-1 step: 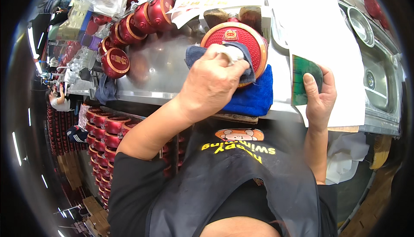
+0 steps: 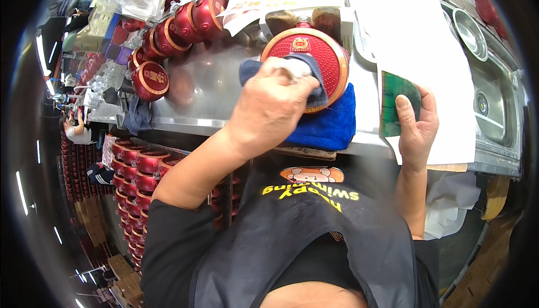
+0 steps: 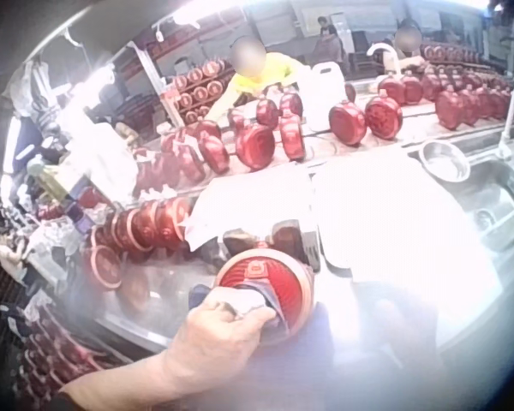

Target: The person applies gold circular stickers to the rims of red spherical objects. They peel each sticker from a sheet, place it on the object's rim, and smooth it down with fingers. The objects are handled one at a time on a metal workbench.

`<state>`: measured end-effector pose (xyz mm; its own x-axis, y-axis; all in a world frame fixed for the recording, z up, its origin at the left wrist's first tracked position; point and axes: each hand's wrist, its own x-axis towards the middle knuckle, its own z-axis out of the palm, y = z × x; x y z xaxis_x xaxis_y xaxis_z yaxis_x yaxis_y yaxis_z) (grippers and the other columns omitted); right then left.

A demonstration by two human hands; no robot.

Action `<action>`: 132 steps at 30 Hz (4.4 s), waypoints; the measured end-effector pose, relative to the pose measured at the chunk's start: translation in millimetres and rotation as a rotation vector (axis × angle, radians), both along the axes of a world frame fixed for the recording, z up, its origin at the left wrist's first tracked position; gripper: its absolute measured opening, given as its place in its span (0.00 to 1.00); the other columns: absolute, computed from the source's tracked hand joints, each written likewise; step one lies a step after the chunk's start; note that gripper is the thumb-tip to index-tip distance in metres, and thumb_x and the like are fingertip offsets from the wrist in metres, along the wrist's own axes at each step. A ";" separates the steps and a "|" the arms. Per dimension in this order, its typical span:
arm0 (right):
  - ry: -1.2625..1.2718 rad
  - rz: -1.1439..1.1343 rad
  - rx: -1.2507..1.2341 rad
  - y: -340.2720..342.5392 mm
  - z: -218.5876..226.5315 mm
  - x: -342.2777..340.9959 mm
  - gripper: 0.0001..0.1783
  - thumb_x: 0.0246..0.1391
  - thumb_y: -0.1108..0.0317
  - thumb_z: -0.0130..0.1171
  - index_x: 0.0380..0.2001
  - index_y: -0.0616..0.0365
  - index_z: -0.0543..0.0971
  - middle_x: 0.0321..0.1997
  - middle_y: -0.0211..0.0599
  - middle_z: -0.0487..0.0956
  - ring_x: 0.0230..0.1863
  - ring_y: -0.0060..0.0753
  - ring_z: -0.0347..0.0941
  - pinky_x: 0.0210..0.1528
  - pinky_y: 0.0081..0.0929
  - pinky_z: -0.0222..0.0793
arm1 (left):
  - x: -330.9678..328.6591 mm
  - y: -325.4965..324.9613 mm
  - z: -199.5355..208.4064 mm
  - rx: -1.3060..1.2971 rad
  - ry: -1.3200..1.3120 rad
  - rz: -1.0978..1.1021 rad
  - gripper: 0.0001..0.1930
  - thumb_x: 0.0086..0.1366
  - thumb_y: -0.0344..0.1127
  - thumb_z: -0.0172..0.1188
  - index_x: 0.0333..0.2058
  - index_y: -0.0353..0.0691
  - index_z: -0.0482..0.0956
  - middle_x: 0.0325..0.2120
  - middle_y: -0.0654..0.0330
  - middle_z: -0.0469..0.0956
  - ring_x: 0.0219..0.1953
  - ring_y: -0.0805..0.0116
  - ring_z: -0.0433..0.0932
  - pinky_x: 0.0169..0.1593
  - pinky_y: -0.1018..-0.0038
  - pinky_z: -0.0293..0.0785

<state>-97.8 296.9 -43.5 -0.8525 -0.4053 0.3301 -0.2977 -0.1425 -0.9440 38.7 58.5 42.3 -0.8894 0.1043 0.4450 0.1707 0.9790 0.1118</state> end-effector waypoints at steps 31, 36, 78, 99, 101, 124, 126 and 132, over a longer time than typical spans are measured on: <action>-0.057 0.021 0.017 -2.4 -0.4 1.4 0.15 0.67 0.69 0.63 0.52 0.66 0.76 0.44 0.31 0.80 0.44 0.19 0.74 0.49 0.18 0.71 | -60.7 -52.8 19.9 0.077 0.002 -0.044 0.09 0.62 0.28 0.63 0.41 0.44 0.85 0.31 0.50 0.83 0.33 0.50 0.79 0.44 0.61 0.75; -0.031 -0.034 0.011 -4.3 1.2 -1.4 0.15 0.67 0.69 0.63 0.51 0.66 0.76 0.41 0.32 0.81 0.41 0.19 0.74 0.46 0.19 0.72 | -18.9 -87.2 -10.6 0.465 0.056 0.124 0.12 0.66 0.25 0.62 0.48 0.36 0.84 0.40 0.49 0.86 0.43 0.55 0.84 0.50 0.68 0.77; -0.144 0.007 -0.142 13.1 -14.1 -19.9 0.15 0.69 0.71 0.58 0.55 0.66 0.73 0.45 0.36 0.81 0.42 0.21 0.78 0.45 0.18 0.76 | -7.3 -62.4 -38.4 1.672 -0.206 0.177 0.55 0.54 0.37 0.79 0.70 0.26 0.50 0.61 0.38 0.69 0.62 0.55 0.74 0.67 0.63 0.70; 1.046 -0.292 0.462 -215.4 78.4 -343.5 0.20 0.68 0.60 0.60 0.53 0.65 0.81 0.54 0.43 0.82 0.54 0.37 0.79 0.58 0.32 0.72 | 131.0 -299.9 -146.7 0.256 0.851 1.318 0.46 0.58 0.52 0.77 0.65 0.30 0.63 0.61 0.39 0.69 0.62 0.42 0.70 0.67 0.55 0.65; 0.886 -0.245 0.697 -282.0 78.8 -411.7 0.34 0.62 0.43 0.61 0.59 0.63 0.79 0.53 0.56 0.83 0.54 0.56 0.80 0.60 0.43 0.73 | 124.0 -280.9 -129.3 0.198 0.757 1.436 0.46 0.59 0.52 0.75 0.66 0.31 0.62 0.62 0.40 0.68 0.63 0.42 0.68 0.68 0.54 0.63; 0.706 0.030 0.269 -107.3 184.8 -288.6 0.15 0.68 0.62 0.62 0.43 0.66 0.81 0.45 0.37 0.83 0.43 0.27 0.79 0.47 0.22 0.77 | 87.6 -168.1 -77.9 -0.041 -0.143 1.290 0.13 0.67 0.32 0.59 0.49 0.40 0.76 0.41 0.42 0.78 0.49 0.37 0.75 0.54 0.49 0.71; 0.589 0.278 0.037 -93.0 187.5 -237.7 0.15 0.68 0.62 0.62 0.44 0.66 0.81 0.45 0.37 0.83 0.42 0.28 0.80 0.47 0.23 0.77 | 70.0 -159.7 -46.6 0.044 0.165 0.925 0.24 0.65 0.33 0.64 0.60 0.42 0.74 0.53 0.41 0.77 0.53 0.41 0.75 0.59 0.54 0.71; 0.284 0.873 -0.011 -126.4 138.7 -121.4 0.17 0.72 0.62 0.53 0.48 0.68 0.80 0.52 0.44 0.81 0.56 0.34 0.75 0.61 0.31 0.69 | -20.2 -59.5 -14.9 1.482 -0.047 -0.297 0.44 0.66 0.49 0.70 0.71 0.32 0.59 0.56 0.51 0.76 0.58 0.66 0.75 0.63 0.69 0.70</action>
